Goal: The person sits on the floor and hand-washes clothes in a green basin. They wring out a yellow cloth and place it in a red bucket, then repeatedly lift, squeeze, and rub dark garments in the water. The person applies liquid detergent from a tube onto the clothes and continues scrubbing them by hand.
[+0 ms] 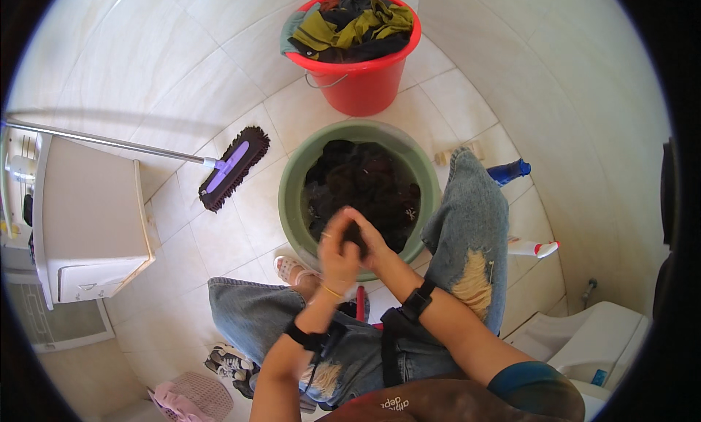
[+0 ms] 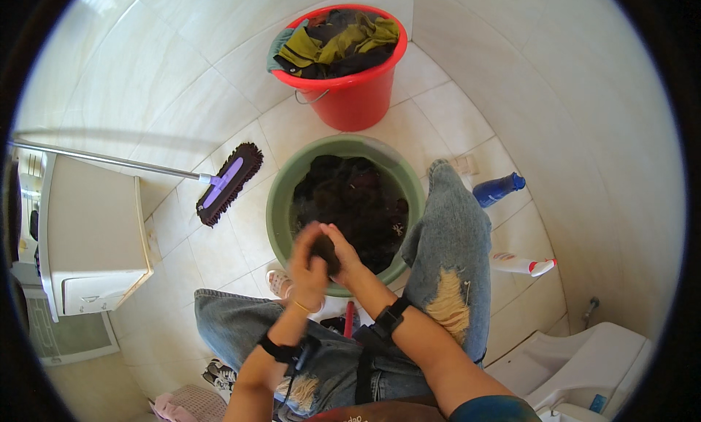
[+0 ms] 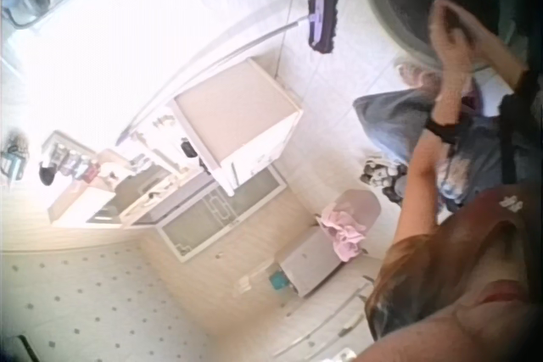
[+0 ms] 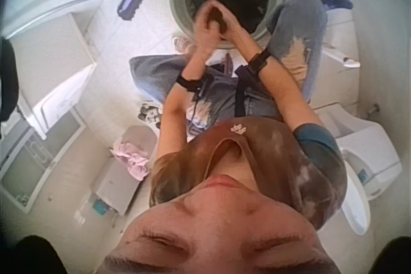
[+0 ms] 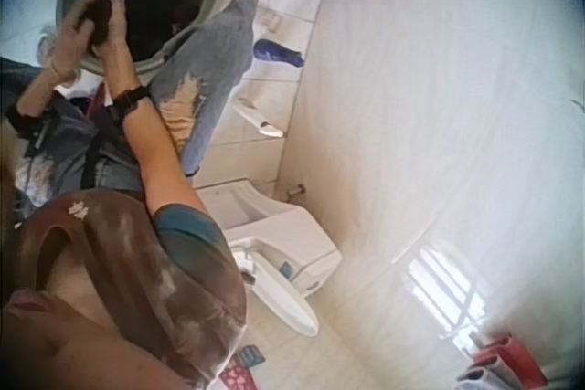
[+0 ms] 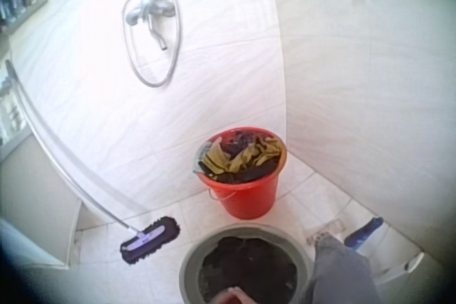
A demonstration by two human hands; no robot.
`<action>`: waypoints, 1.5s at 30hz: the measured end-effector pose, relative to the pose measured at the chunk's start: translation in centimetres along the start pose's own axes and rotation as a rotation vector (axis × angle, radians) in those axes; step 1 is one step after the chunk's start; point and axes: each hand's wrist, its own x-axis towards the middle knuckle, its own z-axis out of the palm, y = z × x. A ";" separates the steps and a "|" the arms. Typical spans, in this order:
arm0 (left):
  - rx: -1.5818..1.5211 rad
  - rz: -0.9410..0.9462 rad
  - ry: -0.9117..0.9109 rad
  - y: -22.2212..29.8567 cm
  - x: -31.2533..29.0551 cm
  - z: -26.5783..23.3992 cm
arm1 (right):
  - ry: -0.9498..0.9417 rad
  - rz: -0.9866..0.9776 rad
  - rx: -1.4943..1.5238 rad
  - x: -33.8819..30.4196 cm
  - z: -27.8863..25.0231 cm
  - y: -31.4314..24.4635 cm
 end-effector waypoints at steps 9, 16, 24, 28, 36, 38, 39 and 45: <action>0.232 0.097 0.059 -3.5 -0.4 0.6 | -0.007 -0.252 -0.186 -0.3 -0.9 1.6; -0.068 -0.360 0.309 -7.5 2.3 -1.2 | 0.027 -0.092 0.093 -1.7 2.8 -0.8; 0.415 0.360 0.068 -1.8 0.7 -0.5 | -0.175 0.246 0.158 0.0 0.1 0.1; 0.377 0.461 0.000 -1.5 -2.1 2.7 | -0.333 0.149 0.062 1.0 -2.7 1.2; 0.395 0.193 0.189 -2.0 1.2 0.9 | -0.033 0.032 0.027 -0.6 -0.8 1.2; 0.310 0.449 0.091 -0.4 -0.7 2.5 | -0.037 -0.158 -0.473 -0.5 -0.9 0.1; 0.285 0.562 0.053 -0.5 -0.8 2.6 | -0.010 -0.169 -0.435 -0.6 -0.9 0.1; 0.029 -0.358 0.156 -5.7 1.8 -0.9 | -0.043 -0.126 -0.134 -1.7 1.4 0.2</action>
